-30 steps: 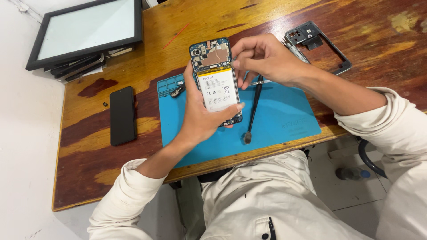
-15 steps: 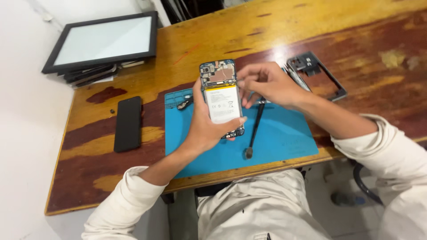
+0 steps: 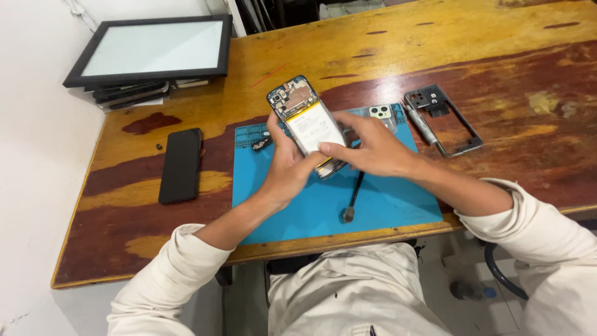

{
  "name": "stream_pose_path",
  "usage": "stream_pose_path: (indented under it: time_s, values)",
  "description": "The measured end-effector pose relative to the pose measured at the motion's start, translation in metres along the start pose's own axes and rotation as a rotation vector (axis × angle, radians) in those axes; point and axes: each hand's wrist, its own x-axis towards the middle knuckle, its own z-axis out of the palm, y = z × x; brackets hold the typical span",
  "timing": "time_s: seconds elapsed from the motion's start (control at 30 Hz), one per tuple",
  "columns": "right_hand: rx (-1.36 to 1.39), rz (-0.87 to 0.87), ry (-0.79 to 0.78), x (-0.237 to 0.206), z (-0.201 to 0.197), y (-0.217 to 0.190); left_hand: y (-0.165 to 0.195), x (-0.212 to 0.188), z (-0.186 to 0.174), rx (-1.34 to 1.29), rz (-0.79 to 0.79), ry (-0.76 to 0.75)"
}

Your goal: The person works on a disassembled smartphone on a blue mat, using tweezers and a brush to handle small internal components. They lift and reposition parts near the battery, clean surfaces, and place a black plastic cover over the battery area before continuing to adjust small pieces with tweezers.

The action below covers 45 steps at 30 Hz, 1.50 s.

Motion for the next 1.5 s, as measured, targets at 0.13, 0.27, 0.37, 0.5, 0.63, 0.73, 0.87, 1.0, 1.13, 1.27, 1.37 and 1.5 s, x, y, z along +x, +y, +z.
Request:
stream_pose_path:
  time_s: [0.13,0.27,0.37,0.5,0.63,0.73,0.87,1.0,1.13,1.27,1.37,1.5]
  values:
    - [-0.13,-0.063,-0.041,0.001,-0.006,0.0,-0.001,-0.004,-0.014,-0.411,-0.137,-0.11]
    - [-0.421,-0.057,-0.024,0.0,-0.01,0.001,0.01,0.003,-0.031,-0.497,-0.23,-0.158]
    - [-0.31,-0.108,-0.082,-0.001,-0.01,-0.001,0.036,0.01,-0.054,-0.389,-0.235,-0.09]
    - [-0.167,-0.09,-0.25,-0.006,-0.002,-0.009,0.079,-0.004,-0.077,0.291,-0.095,-0.187]
    - [-0.238,-0.143,-0.398,-0.011,0.019,-0.017,0.102,-0.048,-0.075,1.102,0.404,-0.462]
    - [-0.289,-0.212,-0.49,-0.009,0.03,-0.018,0.1,-0.075,-0.061,1.301,0.062,-0.389]
    - [-0.43,-0.224,-0.562,-0.006,0.031,-0.015,0.092,-0.097,-0.046,1.271,0.163,-0.306]
    - [-0.463,-0.192,-0.585,-0.011,0.029,-0.015,0.08,-0.106,-0.036,1.282,0.185,-0.218]
    - [-0.472,-0.256,-0.58,-0.013,0.027,-0.015,0.075,-0.106,-0.036,1.248,0.221,-0.189]
    - [-0.447,-0.104,-0.61,-0.015,0.026,-0.013,0.075,-0.108,-0.038,1.214,0.157,-0.178]
    - [-0.439,-0.145,-0.55,-0.017,0.024,-0.011,0.076,-0.109,-0.04,1.244,0.181,-0.168]
    - [-0.47,-0.175,-0.481,-0.018,0.02,-0.012,0.077,-0.109,-0.039,1.298,0.182,-0.158]
